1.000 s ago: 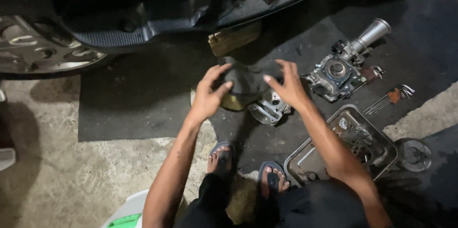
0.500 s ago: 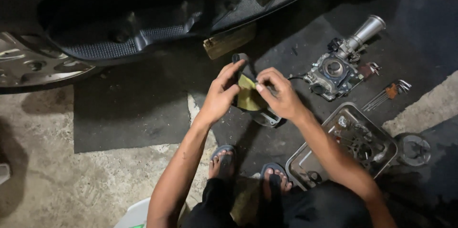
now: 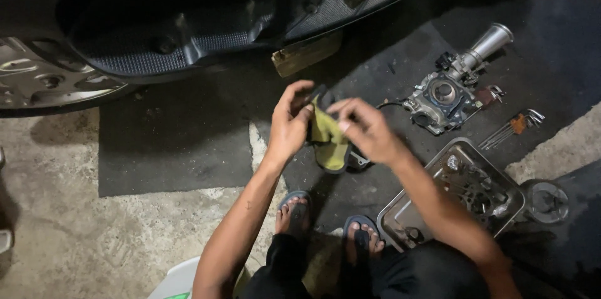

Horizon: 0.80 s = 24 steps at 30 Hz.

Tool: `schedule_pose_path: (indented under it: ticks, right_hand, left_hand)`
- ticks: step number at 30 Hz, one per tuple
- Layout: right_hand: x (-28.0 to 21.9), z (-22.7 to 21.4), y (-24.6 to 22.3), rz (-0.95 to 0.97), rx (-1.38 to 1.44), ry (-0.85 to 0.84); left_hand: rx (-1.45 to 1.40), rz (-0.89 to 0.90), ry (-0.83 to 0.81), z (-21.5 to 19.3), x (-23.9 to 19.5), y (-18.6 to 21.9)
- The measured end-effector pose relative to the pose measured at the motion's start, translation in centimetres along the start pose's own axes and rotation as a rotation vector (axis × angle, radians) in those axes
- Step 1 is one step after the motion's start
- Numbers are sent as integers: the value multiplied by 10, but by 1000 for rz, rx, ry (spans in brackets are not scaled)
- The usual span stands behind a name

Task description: The person cleans a disassembled engine part using a cloth and sandpaper. They wipe the metal component with a rag and then rub its surfaces with sandpaper to remove residue.

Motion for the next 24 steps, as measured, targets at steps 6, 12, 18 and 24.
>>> schedule_pose_path:
  ticks: [6, 12, 18, 24]
  right_hand:
    - [-6, 41, -26, 18, -216, -396]
    - [-17, 4, 7, 300, -92, -294]
    - [-71, -34, 143, 907, -833, -700]
    - [-83, -37, 184, 953, -811, -692]
  left_hand:
    - [43, -62, -110, 1, -17, 21]
    - [66, 45, 153, -46, -13, -35]
    - [-42, -29, 182, -77, -44, -26]
    - [-26, -138, 274, -109, -87, -27]
Point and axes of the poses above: each hand's wrist, its own x-axis towards the middle knuckle, its own z-axis out of the palm, y = z × x, the point moved 5 cm from there along x, towards the middle knuckle, and after that the axes turned 6 degrees about -z, right-handed, at the moved point
